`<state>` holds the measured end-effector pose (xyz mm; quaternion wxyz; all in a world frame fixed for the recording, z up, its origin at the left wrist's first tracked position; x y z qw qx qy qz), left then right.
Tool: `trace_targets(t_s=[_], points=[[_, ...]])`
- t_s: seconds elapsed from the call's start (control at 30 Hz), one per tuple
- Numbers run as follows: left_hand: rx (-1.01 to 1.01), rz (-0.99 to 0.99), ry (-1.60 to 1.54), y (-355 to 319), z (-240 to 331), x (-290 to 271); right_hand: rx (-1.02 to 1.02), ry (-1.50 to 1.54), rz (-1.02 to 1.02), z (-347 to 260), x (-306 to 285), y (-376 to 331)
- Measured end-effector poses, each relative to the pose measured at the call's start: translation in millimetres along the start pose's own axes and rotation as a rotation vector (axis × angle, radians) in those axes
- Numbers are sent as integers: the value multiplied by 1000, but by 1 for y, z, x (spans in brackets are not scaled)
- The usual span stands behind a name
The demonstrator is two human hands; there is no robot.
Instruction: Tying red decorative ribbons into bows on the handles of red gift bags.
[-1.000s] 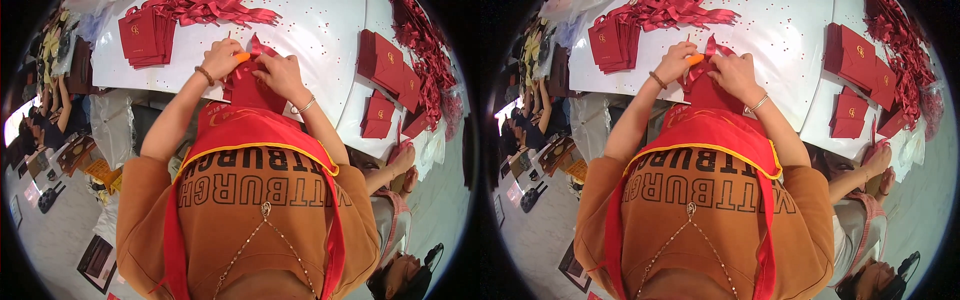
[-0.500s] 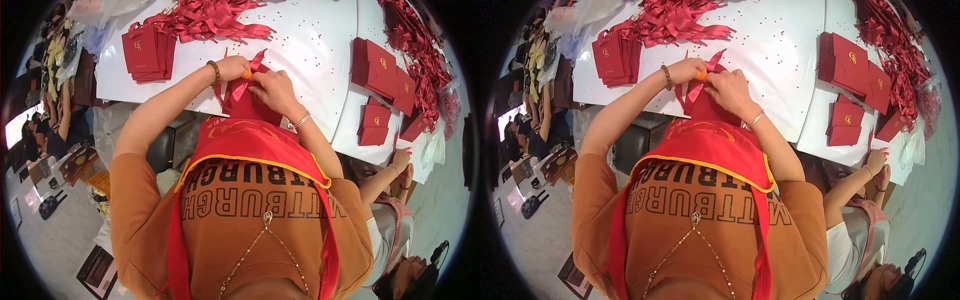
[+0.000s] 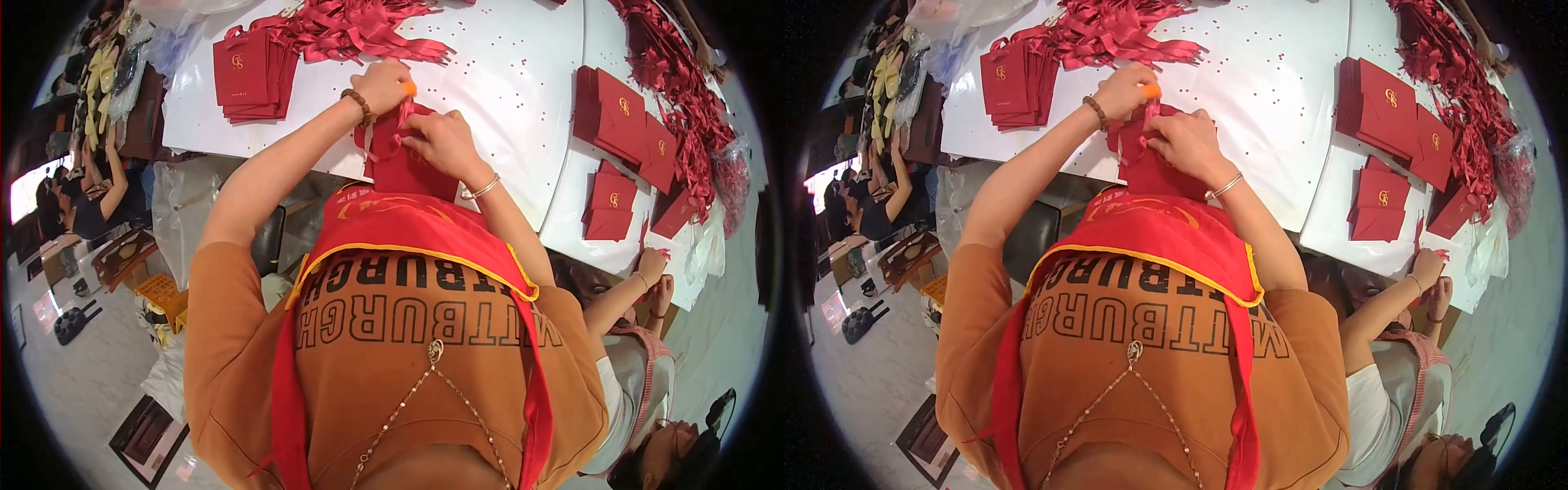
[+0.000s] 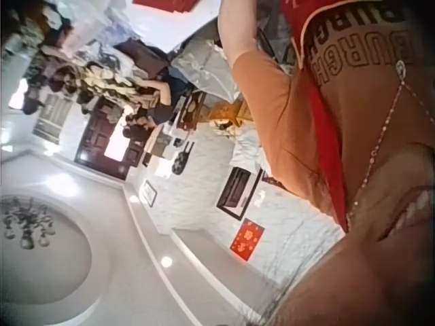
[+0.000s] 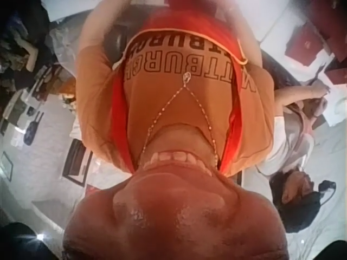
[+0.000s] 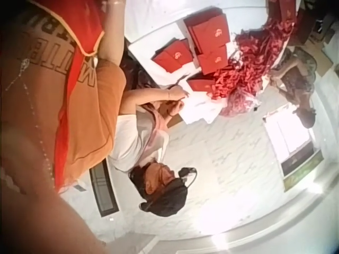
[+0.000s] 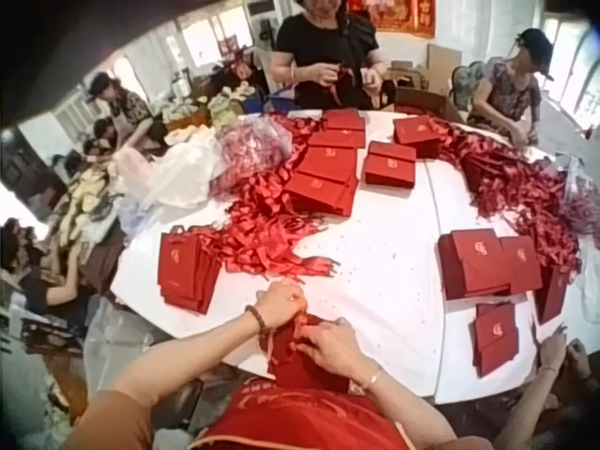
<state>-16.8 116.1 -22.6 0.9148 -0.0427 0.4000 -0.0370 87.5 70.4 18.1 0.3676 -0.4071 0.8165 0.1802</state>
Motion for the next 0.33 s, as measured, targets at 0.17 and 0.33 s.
trace_targets(t_s=[0.17, 0.33], points=[[-281, 313, 78, -18, -80, -49, 139, -98, -25, 33, 13, 7], [-393, 162, 372, -39, -88, -27, 280, 3, -141, 58, 27, 12]])
Point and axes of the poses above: each hand's wrist, its own y-axis towards the middle knuckle, its own x-axis out of the palm, z = x × y, the point moved 10 cm from there along y, towards the middle knuckle, and after that the axes turned 5 degrees about x, right-handed, at the moved point
